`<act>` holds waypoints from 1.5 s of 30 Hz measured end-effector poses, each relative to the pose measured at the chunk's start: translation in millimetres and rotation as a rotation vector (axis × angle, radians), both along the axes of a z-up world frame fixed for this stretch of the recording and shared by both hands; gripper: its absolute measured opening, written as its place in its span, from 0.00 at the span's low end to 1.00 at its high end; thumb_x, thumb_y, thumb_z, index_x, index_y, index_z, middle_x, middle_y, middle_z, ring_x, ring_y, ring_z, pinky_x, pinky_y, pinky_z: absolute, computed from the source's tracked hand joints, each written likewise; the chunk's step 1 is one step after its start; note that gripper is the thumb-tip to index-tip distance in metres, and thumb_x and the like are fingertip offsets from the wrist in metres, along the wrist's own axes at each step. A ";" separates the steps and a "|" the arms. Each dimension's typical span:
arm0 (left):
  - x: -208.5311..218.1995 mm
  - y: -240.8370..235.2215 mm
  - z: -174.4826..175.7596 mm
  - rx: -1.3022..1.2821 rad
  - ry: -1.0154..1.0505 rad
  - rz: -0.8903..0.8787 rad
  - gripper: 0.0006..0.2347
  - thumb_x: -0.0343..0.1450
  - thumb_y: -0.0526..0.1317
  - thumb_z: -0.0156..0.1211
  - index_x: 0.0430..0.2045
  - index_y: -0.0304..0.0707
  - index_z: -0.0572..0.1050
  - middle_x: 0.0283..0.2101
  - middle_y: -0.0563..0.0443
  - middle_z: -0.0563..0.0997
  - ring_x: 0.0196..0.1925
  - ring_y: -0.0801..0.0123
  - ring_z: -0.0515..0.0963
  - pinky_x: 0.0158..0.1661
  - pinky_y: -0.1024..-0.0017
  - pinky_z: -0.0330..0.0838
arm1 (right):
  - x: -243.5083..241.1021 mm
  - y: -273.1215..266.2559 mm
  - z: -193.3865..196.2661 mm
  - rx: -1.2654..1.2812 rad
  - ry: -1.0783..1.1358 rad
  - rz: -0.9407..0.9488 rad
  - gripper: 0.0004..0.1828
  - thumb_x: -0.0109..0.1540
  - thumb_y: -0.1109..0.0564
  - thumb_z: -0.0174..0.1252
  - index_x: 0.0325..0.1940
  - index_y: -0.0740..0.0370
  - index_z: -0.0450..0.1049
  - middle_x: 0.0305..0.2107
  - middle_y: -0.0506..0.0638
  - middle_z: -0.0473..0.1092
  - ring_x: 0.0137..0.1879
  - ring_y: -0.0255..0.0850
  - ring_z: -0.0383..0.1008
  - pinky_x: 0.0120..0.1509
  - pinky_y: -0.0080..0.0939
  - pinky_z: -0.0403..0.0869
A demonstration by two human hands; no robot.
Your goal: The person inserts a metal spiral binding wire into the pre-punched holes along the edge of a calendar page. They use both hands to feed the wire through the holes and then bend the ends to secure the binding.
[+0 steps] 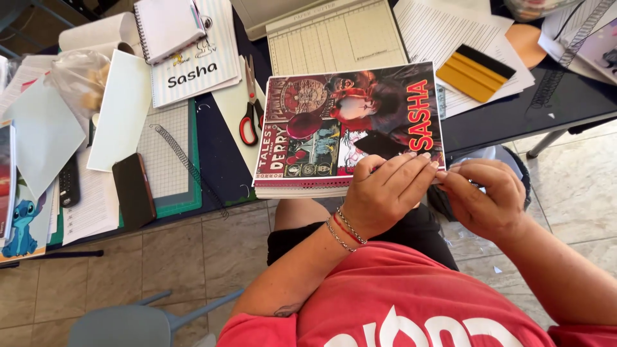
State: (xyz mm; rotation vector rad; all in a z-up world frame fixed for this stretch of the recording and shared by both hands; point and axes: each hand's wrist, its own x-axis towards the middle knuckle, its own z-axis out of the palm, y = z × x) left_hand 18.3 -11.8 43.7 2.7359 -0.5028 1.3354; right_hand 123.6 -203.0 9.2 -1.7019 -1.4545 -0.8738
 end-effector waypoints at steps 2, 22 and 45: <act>2.1 0.2 5.0 -0.011 -0.009 -0.003 0.06 0.79 0.37 0.57 0.48 0.42 0.79 0.52 0.53 0.84 0.54 0.68 0.85 0.48 0.66 0.65 | 0.8 2.7 5.5 0.025 -0.039 -0.002 0.05 0.68 0.69 0.61 0.46 0.69 0.81 0.41 0.58 0.70 0.41 0.52 0.77 0.49 0.50 0.78; 7.3 -2.3 -2.9 -0.086 -0.055 0.010 0.03 0.78 0.36 0.61 0.42 0.42 0.80 0.47 0.53 0.86 0.49 0.68 0.86 0.48 0.66 0.62 | 10.8 0.1 -27.4 0.111 0.073 0.040 0.03 0.70 0.67 0.57 0.45 0.71 0.76 0.41 0.61 0.67 0.39 0.55 0.76 0.44 0.54 0.77; 5.6 -2.6 -0.7 -0.018 -0.073 0.077 0.02 0.78 0.39 0.57 0.39 0.47 0.78 0.42 0.59 0.83 0.45 0.73 0.84 0.46 0.68 0.59 | 7.3 -6.6 -23.6 0.046 0.085 0.100 0.04 0.70 0.67 0.58 0.45 0.73 0.76 0.43 0.63 0.67 0.43 0.58 0.77 0.51 0.53 0.77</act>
